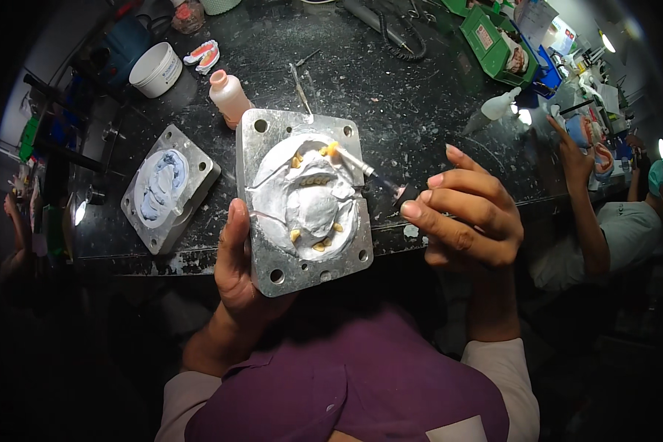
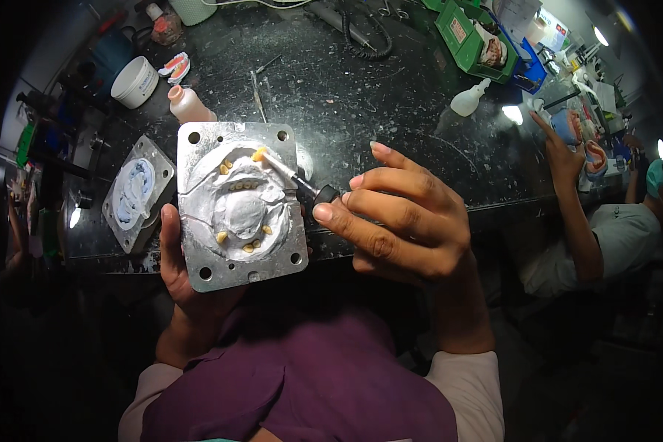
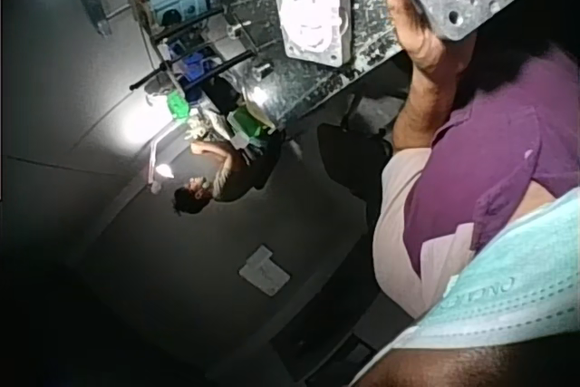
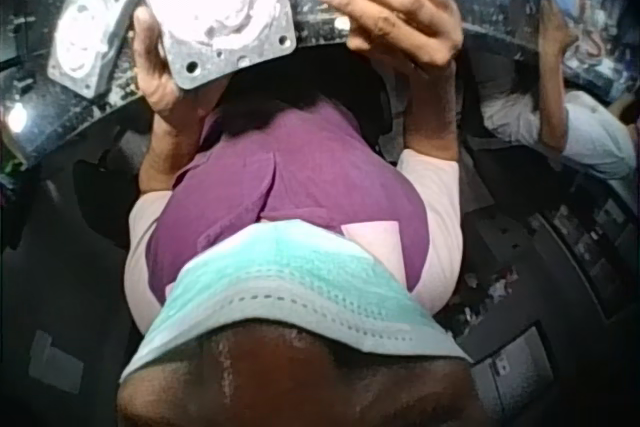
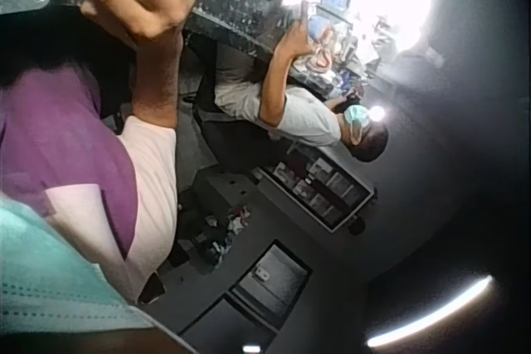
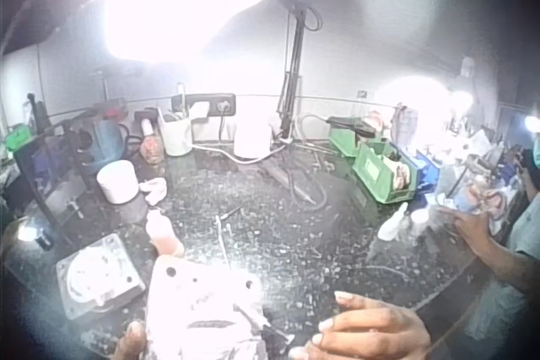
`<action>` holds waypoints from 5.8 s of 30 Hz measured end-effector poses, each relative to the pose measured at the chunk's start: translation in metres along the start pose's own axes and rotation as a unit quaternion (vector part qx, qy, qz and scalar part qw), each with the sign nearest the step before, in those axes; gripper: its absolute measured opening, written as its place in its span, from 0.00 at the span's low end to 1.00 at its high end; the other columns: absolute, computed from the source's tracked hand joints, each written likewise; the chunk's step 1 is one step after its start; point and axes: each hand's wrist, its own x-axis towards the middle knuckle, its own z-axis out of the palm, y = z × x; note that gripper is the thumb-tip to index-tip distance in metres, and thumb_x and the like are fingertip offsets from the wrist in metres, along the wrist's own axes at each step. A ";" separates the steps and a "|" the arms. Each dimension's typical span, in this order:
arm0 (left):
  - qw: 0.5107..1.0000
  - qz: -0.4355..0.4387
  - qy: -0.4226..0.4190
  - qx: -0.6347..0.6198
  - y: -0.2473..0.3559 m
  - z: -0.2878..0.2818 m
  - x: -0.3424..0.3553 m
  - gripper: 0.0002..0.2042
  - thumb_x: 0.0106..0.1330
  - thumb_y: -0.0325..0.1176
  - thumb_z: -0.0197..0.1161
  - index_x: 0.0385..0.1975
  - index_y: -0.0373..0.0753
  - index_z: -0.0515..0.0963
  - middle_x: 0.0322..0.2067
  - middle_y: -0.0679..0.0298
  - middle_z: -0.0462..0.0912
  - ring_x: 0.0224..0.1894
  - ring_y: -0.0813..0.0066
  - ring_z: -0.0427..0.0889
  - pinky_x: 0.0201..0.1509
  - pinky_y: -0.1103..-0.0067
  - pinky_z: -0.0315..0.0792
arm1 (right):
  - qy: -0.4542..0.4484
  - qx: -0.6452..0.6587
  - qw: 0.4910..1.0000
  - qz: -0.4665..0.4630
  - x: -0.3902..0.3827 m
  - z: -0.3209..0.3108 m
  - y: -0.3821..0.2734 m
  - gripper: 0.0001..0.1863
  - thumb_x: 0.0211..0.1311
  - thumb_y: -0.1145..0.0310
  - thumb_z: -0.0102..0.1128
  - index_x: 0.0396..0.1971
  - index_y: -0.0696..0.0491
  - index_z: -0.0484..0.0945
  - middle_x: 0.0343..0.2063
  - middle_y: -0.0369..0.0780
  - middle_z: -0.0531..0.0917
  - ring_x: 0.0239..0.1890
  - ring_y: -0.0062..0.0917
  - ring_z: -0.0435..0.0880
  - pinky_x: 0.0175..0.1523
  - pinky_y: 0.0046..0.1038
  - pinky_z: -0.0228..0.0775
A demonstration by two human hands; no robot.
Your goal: The person applies liquid from a bottle onto a white dental mold and spreads it with a brush. They then pick up an air nozzle and blow air onto the surface of the mold.
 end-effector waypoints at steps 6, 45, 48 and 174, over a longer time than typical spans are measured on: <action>0.999 -0.004 0.035 0.023 0.000 0.001 -0.003 0.33 0.79 0.51 0.44 0.73 0.31 0.56 0.67 0.46 0.68 0.68 0.52 0.72 0.72 0.55 0.66 | 0.063 0.054 0.996 0.023 -0.006 0.005 0.001 0.27 0.66 0.40 0.55 0.42 0.48 0.90 0.35 0.33 0.84 0.41 0.26 0.86 0.62 0.44 0.79; 0.999 -0.003 0.036 -0.024 0.007 -0.038 -0.011 0.39 0.71 0.60 0.52 0.71 0.32 0.61 0.65 0.45 0.70 0.64 0.48 0.74 0.68 0.52 0.70 | -0.025 0.211 0.975 0.067 0.046 -0.037 -0.003 0.16 0.62 0.63 0.56 0.36 0.61 0.84 0.30 0.42 0.82 0.34 0.30 0.81 0.58 0.51 0.77; 0.999 0.021 0.027 -0.031 0.007 -0.046 -0.016 0.39 0.71 0.60 0.52 0.70 0.31 0.62 0.65 0.44 0.71 0.64 0.48 0.75 0.68 0.53 0.70 | -0.002 0.208 0.975 0.080 0.043 -0.034 -0.003 0.15 0.59 0.65 0.56 0.36 0.61 0.84 0.29 0.43 0.82 0.33 0.30 0.81 0.58 0.51 0.77; 0.990 0.089 0.097 0.047 0.012 -0.011 -0.019 0.32 0.74 0.53 0.50 0.68 0.34 0.65 0.61 0.52 0.75 0.62 0.57 0.77 0.66 0.58 0.72 | -0.053 0.258 0.952 0.155 0.068 -0.015 -0.005 0.16 0.72 0.72 0.49 0.36 0.68 0.84 0.28 0.45 0.86 0.28 0.23 0.85 0.33 0.23 0.77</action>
